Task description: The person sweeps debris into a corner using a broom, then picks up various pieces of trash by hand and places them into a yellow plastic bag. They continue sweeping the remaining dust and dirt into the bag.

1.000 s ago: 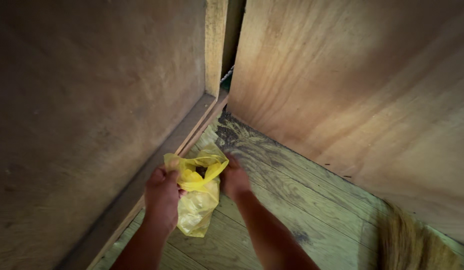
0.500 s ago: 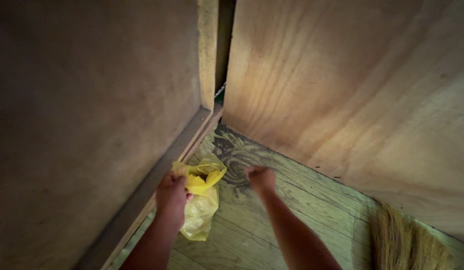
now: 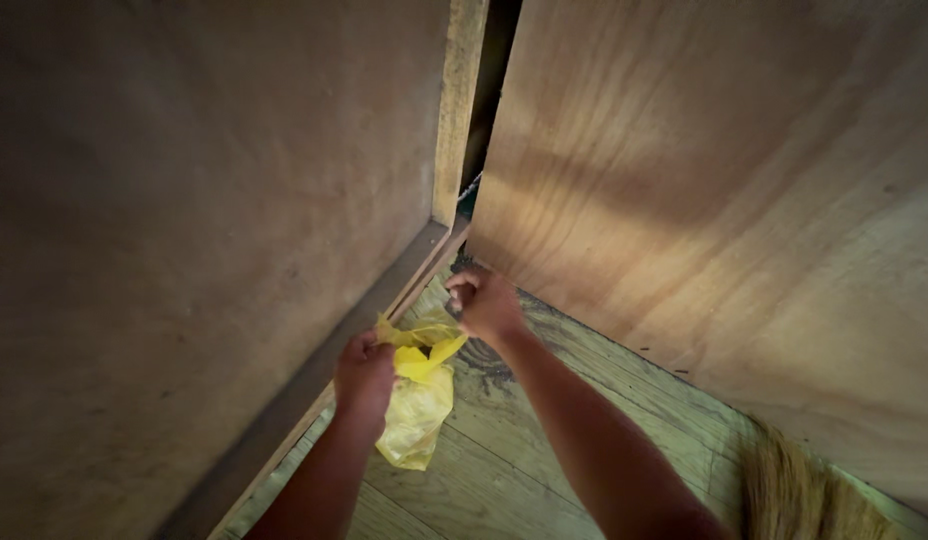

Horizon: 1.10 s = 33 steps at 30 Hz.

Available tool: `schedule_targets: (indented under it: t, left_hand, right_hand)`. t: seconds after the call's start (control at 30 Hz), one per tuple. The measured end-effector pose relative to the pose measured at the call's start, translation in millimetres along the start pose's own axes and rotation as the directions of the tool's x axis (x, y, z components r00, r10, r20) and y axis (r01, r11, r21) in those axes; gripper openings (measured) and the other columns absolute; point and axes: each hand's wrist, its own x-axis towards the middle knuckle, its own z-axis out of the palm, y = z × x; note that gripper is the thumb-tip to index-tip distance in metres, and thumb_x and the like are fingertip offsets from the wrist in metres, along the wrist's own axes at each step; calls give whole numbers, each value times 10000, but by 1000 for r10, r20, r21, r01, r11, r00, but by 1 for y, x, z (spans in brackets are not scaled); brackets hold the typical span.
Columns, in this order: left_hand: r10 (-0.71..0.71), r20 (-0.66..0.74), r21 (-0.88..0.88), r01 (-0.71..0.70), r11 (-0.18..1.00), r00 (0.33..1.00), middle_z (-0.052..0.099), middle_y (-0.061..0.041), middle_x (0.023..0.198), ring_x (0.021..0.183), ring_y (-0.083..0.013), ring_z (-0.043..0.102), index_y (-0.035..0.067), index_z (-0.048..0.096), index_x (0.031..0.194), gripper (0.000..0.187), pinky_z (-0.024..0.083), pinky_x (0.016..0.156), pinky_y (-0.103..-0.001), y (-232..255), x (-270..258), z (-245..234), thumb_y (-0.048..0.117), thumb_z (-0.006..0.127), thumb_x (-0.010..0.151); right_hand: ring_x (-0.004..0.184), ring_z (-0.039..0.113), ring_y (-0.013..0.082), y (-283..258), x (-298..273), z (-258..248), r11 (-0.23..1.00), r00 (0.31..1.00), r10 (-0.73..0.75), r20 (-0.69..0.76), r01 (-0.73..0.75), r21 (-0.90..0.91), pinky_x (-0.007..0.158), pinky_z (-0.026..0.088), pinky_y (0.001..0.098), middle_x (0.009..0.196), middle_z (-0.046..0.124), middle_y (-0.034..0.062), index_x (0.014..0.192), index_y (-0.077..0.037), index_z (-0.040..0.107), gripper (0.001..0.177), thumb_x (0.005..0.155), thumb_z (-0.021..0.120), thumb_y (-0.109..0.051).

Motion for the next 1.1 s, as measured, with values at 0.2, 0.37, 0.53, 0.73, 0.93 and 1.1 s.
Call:
schedule_targets:
  t: [0.2,0.37,0.53,0.73,0.93,1.1]
  left_hand:
    - [658,87,460,-616,639,748,559,-238,1449,1317,-396,561,49,483,1473,661,476,1075,-485,45,-8,40,254,705,886]
    - [394,397,-138,-371,918,829,285,-136,1655,1450,-354,359,185,244,1636,787,336,1113,-483,55,-14,148,603,384,983]
    - [185,426,-241,-86,967,886,548,-392,1457,1311,-497,562,-84,478,1471,876,506,1052,-590,41,21,219,674,313,1065]
    - [-181,556,-335,418,844,811,322,18,1665,1522,-300,380,204,262,1616,815,289,1242,-422,79,20,206,705,275,973]
    - [190,457,500,-427,753,869,316,-88,1687,1540,-310,317,188,373,1581,625,242,1235,-426,36,20,190,536,294,1068]
    - [-103,291,389,-19,921,951,512,-232,1515,1372,-390,574,20,393,1499,742,514,1110,-453,-15,56,137,338,696,901]
  right_hand:
    - [966,757,275,18,41,-33,877,992,88,94,-33,-480,988,566,479,1026,838,151,1055,-141,843,664,1077,402,-638]
    - [1306,483,351,28,51,-52,903,978,-1,206,-88,420,1131,343,554,1475,512,183,1524,-216,517,759,1023,258,-726]
    - [1419,326,437,32,19,-71,401,979,139,146,-191,896,1184,287,561,1568,365,243,1626,-208,331,881,951,198,-759]
    - [1414,392,278,27,-39,-54,750,993,87,75,-114,652,1214,250,537,1657,358,132,1636,-193,298,878,977,151,-754]
    - [915,508,361,28,-16,-49,220,930,283,233,-300,928,770,452,506,1591,369,269,1584,-108,384,895,1017,144,-758]
    - [935,738,226,85,-35,-39,967,968,-103,-230,151,203,806,589,346,1106,744,144,1321,-104,582,383,1038,439,-318]
